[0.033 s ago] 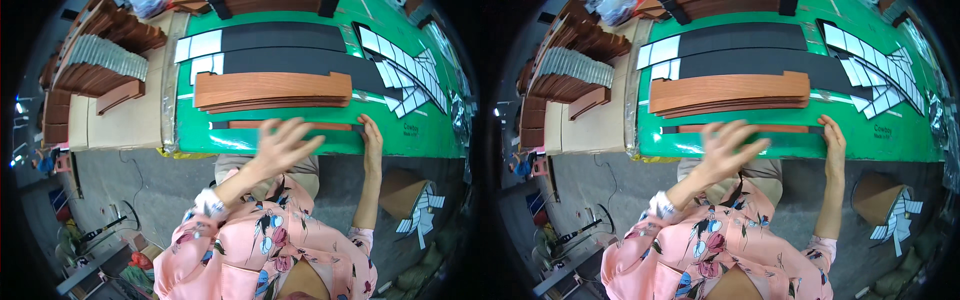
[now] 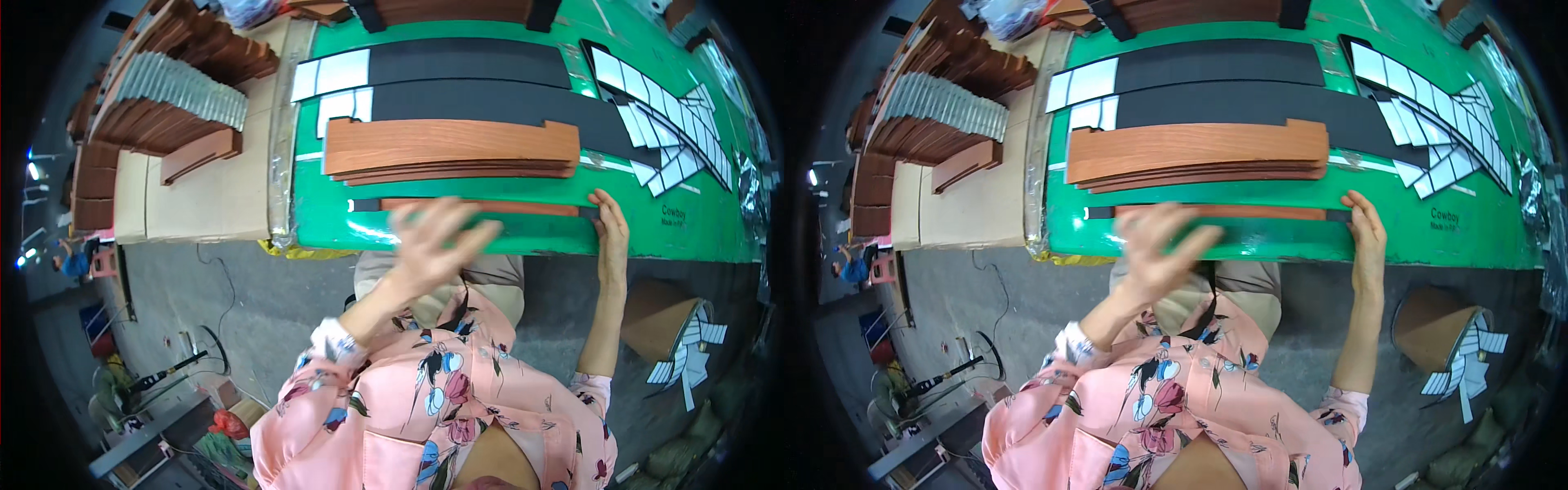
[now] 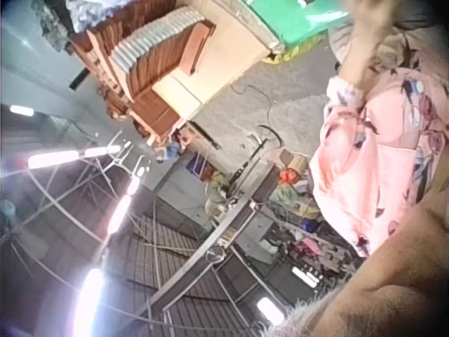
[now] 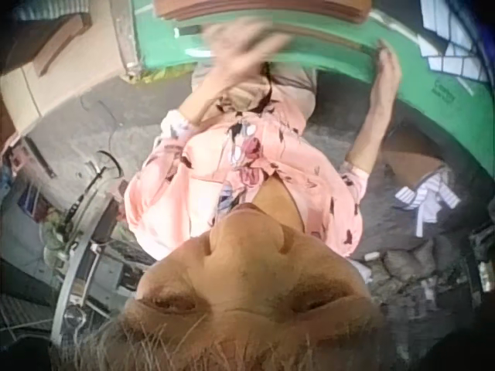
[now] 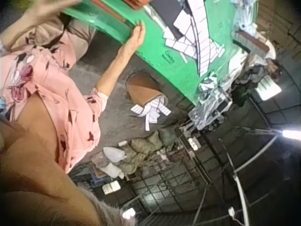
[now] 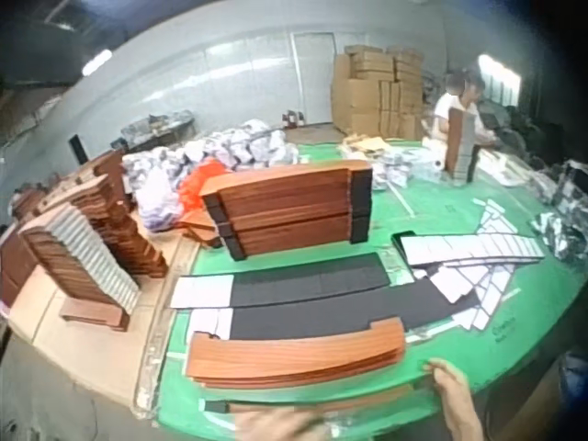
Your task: Manually assembling wood panels by applying small black components to the edges.
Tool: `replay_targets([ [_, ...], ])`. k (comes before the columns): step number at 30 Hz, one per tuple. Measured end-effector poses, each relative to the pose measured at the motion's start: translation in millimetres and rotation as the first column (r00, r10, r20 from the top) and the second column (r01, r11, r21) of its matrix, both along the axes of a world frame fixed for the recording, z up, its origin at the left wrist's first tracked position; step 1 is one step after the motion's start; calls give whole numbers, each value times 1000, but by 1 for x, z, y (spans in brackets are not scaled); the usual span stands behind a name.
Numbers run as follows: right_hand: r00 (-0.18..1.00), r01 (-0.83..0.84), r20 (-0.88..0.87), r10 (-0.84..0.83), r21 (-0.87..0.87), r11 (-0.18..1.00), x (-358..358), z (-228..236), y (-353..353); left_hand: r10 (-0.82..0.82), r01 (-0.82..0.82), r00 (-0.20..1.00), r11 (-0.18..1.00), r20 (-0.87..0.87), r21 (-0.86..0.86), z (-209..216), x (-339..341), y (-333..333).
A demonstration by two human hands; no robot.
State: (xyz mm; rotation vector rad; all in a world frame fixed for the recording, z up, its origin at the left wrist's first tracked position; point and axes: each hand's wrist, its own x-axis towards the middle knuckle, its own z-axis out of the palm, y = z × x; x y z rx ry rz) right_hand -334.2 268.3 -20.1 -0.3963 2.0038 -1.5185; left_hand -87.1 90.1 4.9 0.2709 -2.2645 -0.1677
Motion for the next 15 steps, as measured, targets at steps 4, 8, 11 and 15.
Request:
replay_targets([
  [4, 996, -92, -30, 87, -202, 975, 4, -14, 1, 486, -458, 870, 859, -83, 229, -15, 82, -33],
  [8, 986, -113, -139, 87, -190, 975, -3, -32, 6, 350, -313, 932, 649, 93, 694, -45, 97, -53],
  [11, 988, -9, -151, -23, -208, 978, 0, -15, -14, 390, -307, 919, 626, 54, 717, -26, 98, -61],
  [15, 946, -9, -324, -26, -104, 994, -18, 11, -52, 436, -310, 899, 686, -31, 658, 13, 97, -95],
])
